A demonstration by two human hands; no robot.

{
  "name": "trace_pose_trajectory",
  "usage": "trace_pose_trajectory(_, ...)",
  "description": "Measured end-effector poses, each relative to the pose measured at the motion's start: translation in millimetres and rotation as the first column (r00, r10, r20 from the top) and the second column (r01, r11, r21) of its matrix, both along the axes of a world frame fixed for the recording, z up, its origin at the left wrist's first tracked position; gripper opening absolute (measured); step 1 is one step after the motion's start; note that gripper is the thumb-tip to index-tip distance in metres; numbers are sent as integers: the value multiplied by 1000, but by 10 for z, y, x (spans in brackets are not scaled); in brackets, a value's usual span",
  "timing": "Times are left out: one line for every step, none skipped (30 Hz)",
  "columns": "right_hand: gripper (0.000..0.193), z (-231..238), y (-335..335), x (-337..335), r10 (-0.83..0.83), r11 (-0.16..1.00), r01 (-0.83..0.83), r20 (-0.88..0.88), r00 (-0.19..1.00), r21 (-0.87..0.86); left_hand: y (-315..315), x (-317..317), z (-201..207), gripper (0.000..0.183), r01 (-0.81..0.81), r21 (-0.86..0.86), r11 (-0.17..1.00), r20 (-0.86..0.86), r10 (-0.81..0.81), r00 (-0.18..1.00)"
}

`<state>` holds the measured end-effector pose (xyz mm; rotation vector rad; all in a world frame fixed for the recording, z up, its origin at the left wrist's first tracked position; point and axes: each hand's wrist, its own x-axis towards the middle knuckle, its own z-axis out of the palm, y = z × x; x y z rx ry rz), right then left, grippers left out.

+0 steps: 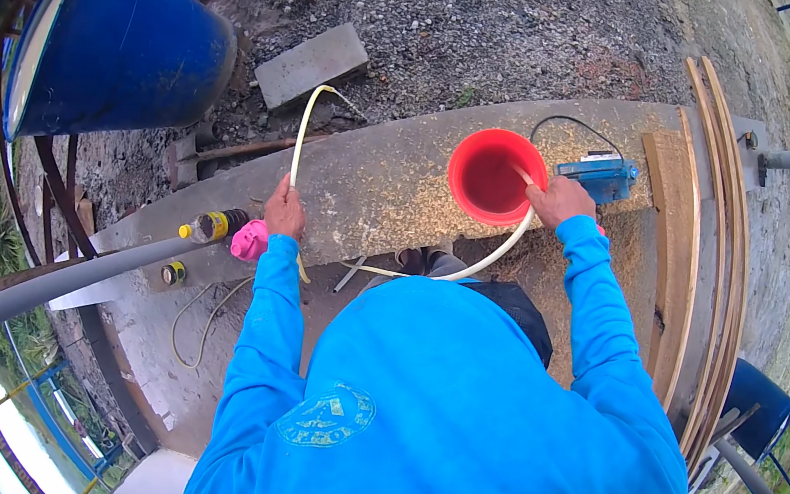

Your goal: The person uses a red plastic dipper to collect water from a barrel, pours liquid from a glass bottle into the dipper, and then inserts the end of a yellow hose into the resulting mixture.

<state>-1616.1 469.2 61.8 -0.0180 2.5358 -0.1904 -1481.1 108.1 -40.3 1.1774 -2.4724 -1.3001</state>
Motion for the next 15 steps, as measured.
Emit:
trace_pose_trajectory(42,6,-5,1,1,1000,-1,1,1000,-1,4,-1,13,32,3,-5,1000,-1,-3,1000)
trace_pose_trajectory(42,-1,0,1,-1,1000,1,0,1000,-1,26,-11,51,32,4,-5,1000,-2,-5,1000)
trace_pose_trajectory(42,-13,5,2,0,1000,0,-6,1000,-1,55,-25,107,32,3,3,1000,-4,-3,1000)
trace_pose_trajectory(42,-20,10,1,0,1000,0,-12,1000,0,72,-36,135,32,2,12,1000,-6,-1,1000)
trace_pose_trajectory(42,-14,2,0,1,1000,-1,-12,1000,-2,69,-31,138,32,1,10,1000,-6,-1,1000)
trace_pose_trajectory(42,-2,-9,-1,0,1000,0,-9,1000,-3,66,-27,139,32,-6,17,1000,-15,6,1000)
trace_pose_trajectory(42,8,-18,-2,-1,1000,1,-6,1000,-4,63,-24,141,32,-13,23,1000,-24,13,1000)
trace_pose_trajectory(42,14,-19,-1,-3,1000,3,-7,1000,-4,68,-29,148,32,-11,23,1000,-24,12,1000)
trace_pose_trajectory(42,20,-19,0,-5,1000,5,-7,1000,-8,75,-33,159,32,-10,24,1000,-24,11,1000)
trace_pose_trajectory(42,23,-18,0,-8,1000,8,-7,1000,-11,79,-37,165,32,-9,25,1000,-24,10,1000)
trace_pose_trajectory(42,25,-19,0,-9,1000,9,-8,1000,-11,76,-36,163,32,-8,25,1000,-25,9,1000)
trace_pose_trajectory(42,27,-20,-1,-4,1000,3,-11,1000,-10,66,-35,155,32,-7,33,999,-23,8,1000)
trace_pose_trajectory(42,29,-21,-3,2,1000,-2,-15,1000,-8,55,-35,143,32,-6,41,999,-22,7,1000)
trace_pose_trajectory(42,31,-24,-2,2,1000,-2,-15,1000,-10,32,-24,119,32,-6,40,999,-22,7,1000)
trace_pose_trajectory(42,33,-27,-2,5,1000,-5,-17,1000,-14,8,-13,90,32,6,16,1000,-25,-5,1000)
